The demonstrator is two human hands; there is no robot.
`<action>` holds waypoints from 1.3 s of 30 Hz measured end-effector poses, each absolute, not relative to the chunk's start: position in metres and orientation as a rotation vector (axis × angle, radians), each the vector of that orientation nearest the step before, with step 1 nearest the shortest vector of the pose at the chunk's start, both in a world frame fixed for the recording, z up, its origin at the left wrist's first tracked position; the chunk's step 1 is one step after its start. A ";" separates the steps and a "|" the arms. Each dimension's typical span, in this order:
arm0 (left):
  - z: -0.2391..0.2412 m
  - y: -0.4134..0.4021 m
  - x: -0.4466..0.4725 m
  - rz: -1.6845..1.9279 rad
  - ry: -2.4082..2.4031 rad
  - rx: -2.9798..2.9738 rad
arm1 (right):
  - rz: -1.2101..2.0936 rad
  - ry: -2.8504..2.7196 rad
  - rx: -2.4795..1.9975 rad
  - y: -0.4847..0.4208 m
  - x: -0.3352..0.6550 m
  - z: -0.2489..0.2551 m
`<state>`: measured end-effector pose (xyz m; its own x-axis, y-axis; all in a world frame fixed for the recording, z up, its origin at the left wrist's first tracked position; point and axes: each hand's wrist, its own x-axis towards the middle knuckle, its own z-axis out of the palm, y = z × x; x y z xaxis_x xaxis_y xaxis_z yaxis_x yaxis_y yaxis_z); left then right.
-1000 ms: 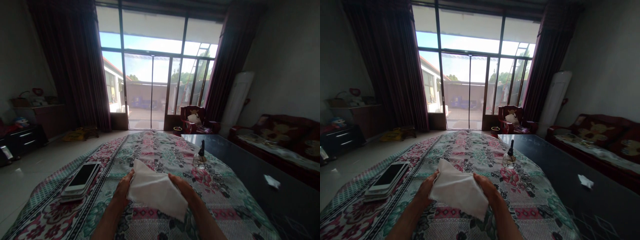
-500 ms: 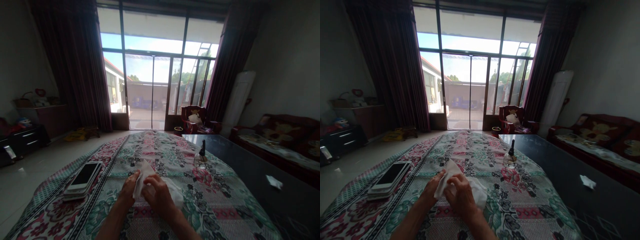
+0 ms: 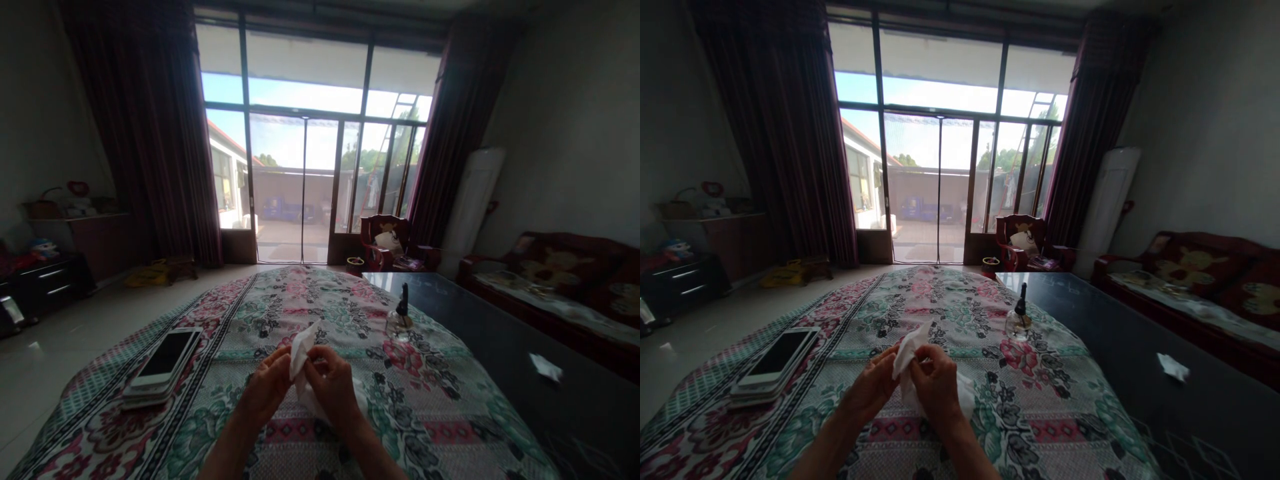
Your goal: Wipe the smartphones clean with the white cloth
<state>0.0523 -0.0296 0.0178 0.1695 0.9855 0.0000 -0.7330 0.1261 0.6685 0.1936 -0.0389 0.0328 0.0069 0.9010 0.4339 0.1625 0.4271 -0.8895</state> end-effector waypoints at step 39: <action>0.012 -0.011 0.032 1.541 0.793 0.400 | 1.263 -0.814 -0.914 -0.020 0.222 0.038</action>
<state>0.0316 -0.0107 0.0119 -0.1451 0.9688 -0.2011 -0.7271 0.0335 0.6858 0.2220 -0.0199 0.0383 0.1335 0.9910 0.0119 -0.4197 0.0674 -0.9052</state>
